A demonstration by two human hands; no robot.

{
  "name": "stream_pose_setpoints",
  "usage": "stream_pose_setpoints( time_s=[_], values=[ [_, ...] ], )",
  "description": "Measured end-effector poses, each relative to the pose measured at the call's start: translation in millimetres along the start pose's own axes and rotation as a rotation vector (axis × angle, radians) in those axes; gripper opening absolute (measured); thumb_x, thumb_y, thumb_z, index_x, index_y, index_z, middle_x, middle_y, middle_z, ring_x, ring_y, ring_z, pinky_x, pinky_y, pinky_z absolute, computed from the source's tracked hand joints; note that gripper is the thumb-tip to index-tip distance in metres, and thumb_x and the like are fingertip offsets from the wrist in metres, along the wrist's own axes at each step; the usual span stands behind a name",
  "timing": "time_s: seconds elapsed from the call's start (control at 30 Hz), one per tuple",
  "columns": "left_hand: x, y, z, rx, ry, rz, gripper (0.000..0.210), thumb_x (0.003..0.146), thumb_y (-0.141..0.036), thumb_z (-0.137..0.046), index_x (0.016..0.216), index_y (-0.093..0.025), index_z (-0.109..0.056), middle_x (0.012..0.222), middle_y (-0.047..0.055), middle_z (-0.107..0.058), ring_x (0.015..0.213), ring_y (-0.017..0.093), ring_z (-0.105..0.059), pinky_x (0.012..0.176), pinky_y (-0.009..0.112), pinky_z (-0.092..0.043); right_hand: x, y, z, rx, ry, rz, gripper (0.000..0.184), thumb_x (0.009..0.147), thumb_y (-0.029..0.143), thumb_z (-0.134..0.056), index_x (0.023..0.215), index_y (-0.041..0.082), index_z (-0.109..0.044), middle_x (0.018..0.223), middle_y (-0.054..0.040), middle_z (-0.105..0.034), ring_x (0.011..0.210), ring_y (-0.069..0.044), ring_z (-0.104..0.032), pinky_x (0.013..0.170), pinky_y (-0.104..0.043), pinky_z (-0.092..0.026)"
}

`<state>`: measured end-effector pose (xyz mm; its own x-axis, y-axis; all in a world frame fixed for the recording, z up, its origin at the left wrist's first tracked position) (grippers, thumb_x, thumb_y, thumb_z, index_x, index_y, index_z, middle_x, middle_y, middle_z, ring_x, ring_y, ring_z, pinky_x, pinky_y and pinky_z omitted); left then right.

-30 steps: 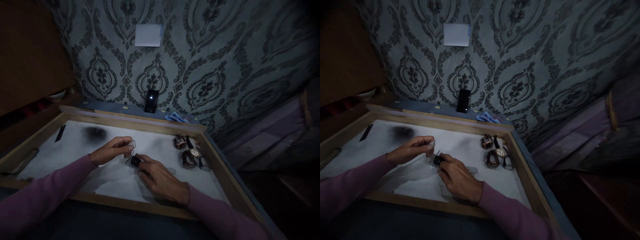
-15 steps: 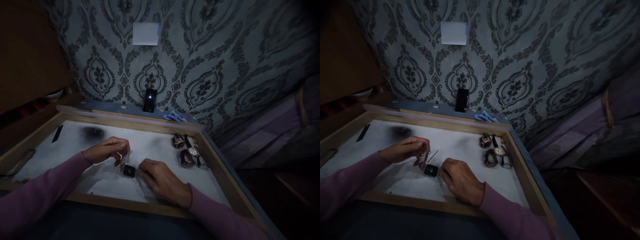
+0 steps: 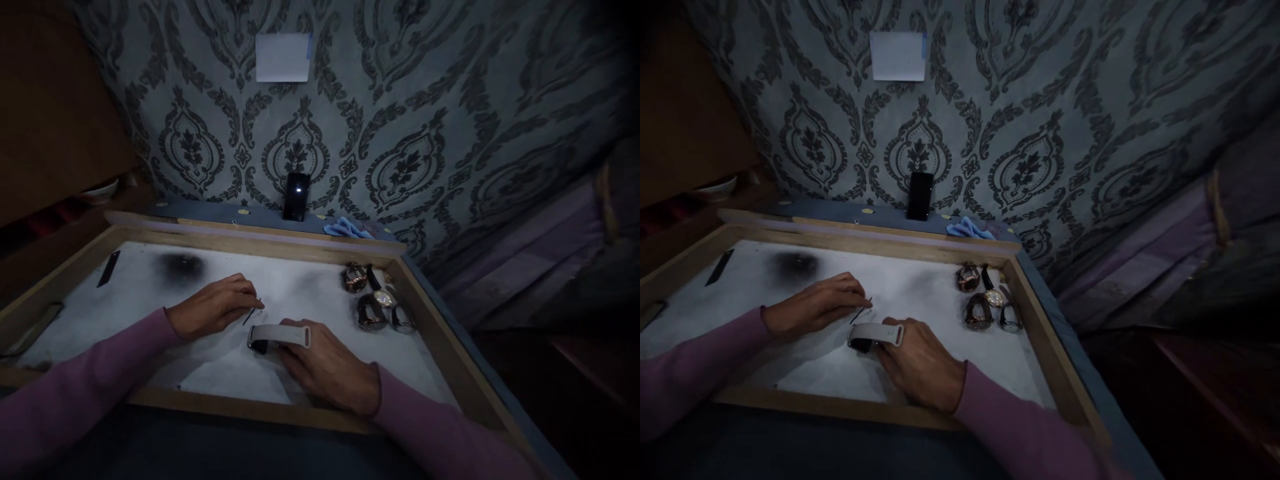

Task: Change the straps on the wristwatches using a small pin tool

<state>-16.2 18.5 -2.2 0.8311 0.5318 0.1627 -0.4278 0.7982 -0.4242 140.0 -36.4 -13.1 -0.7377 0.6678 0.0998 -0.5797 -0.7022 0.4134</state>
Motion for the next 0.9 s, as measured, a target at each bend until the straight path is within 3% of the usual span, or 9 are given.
stream_pose_setpoints(
  time_s=[0.2,0.4,0.67,0.77,0.9],
  values=[
    [1,-9,-9.7,0.207,0.083,-0.050,0.027,0.096,-0.011,-0.043,0.112,-0.018,-0.064,0.102,0.009,-0.063,0.095,0.022,-0.052,0.082,0.033,-0.042,-1,2,2,-0.034,-0.003,0.016,0.024,0.096,0.015,-0.043,0.110,0.014,-0.062,0.097,-0.0095,-0.068,0.079,-0.018,-0.061,0.072,-0.031,-0.048],
    [-10,-8,-15.0,0.423,0.084,-0.091,0.049,0.089,0.001,-0.039,0.132,-0.019,-0.050,0.115,0.011,-0.059,0.103,0.025,-0.051,0.087,0.039,-0.041,-1,1,1,-0.005,-0.013,0.016,0.022,0.096,0.015,-0.044,0.107,0.014,-0.063,0.095,-0.0101,-0.067,0.077,-0.018,-0.061,0.071,-0.033,-0.048],
    [3,13,-15.3,0.577,0.022,0.134,0.042,0.091,-0.002,-0.039,0.130,-0.015,-0.051,0.119,0.014,-0.055,0.108,0.028,-0.049,0.087,0.039,-0.042,0,3,4,0.041,0.002,0.004,0.028,0.095,0.016,-0.044,0.116,0.018,-0.063,0.097,-0.0090,-0.068,0.081,-0.020,-0.064,0.074,-0.033,-0.050],
    [-1,27,-8.8,0.526,-0.019,0.254,0.042,0.089,0.000,-0.039,0.126,-0.014,-0.055,0.116,0.015,-0.057,0.105,0.027,-0.050,0.085,0.039,-0.043,1,4,5,0.054,0.018,-0.003,0.030,0.094,0.015,-0.044,0.116,0.018,-0.063,0.099,-0.0092,-0.068,0.083,-0.021,-0.064,0.075,-0.033,-0.050],
    [-10,40,4.6,0.257,-0.125,0.326,0.035,0.087,-0.003,-0.039,0.107,-0.016,-0.064,0.108,0.010,-0.061,0.099,0.024,-0.054,0.086,0.036,-0.043,1,2,4,0.066,0.027,0.004,0.029,0.094,0.015,-0.044,0.115,0.019,-0.064,0.099,-0.0081,-0.068,0.083,-0.020,-0.063,0.075,-0.031,-0.049]
  ],
)
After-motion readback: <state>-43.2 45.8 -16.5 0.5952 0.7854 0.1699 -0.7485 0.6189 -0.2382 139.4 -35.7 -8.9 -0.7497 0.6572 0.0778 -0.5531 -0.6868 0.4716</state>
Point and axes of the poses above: each hand's wrist, its own x-axis towards the middle knuckle, its own z-axis out of the back of the hand, y = z × x, the point moved 5 cm from there along x, towards the middle knuckle
